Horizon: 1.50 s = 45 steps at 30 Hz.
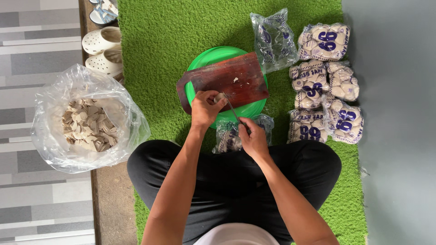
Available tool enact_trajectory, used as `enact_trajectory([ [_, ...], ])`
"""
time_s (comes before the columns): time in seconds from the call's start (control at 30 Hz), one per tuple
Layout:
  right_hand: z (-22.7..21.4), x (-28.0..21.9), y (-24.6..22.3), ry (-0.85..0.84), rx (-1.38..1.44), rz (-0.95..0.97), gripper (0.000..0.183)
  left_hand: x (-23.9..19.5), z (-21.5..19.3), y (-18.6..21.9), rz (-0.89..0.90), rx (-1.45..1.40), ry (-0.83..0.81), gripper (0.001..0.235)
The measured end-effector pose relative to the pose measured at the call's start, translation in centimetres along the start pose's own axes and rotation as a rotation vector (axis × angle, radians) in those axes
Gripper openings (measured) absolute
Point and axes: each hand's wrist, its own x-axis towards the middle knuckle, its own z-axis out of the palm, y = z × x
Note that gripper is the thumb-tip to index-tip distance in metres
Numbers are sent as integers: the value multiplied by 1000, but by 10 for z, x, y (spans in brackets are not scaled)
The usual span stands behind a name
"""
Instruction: The person sits on a green mat and slices white food items on a wooden cutting board using a knife. Sliced pieces are placed into a clear plastic bag. Several packaged items are visible nearby.
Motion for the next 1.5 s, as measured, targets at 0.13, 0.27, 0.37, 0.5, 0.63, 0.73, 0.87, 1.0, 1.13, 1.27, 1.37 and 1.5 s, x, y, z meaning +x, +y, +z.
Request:
enact_trajectory([
  [0.13,7,18,-1,-22,17,-32,28,1,1,-2,0,-16,3,39],
  [0.27,17,41,-4,-31,54,-57,26,1,3,-6,19,-17,10,38],
  [0.37,19,52,-10,14,-7,-151,26,0,2,-8,42,-11,16,38],
  [0.5,10,40,-13,10,80,-107,26,0,2,-9,62,-31,33,37],
  [0.63,-6,10,-5,-28,2,-33,28,0,4,-9,57,-42,29,35],
  [0.73,-8,2,3,-39,39,-25,28,-2,3,-8,66,-56,29,34],
  [0.87,2,13,9,-28,46,-21,28,0,4,-7,46,-43,23,35],
  [1.0,15,33,8,-18,60,-47,26,1,4,-8,24,-32,18,36],
  [1.13,25,57,-1,-6,42,-109,24,0,4,-10,41,-24,18,37],
  [1.27,19,54,-8,17,36,-146,25,0,3,-10,49,-55,29,39],
  [1.37,5,29,-6,-20,68,-120,27,-2,4,-12,72,-82,45,35],
  [1.5,-7,6,-3,-90,229,150,29,-2,4,-13,75,-61,32,33],
])
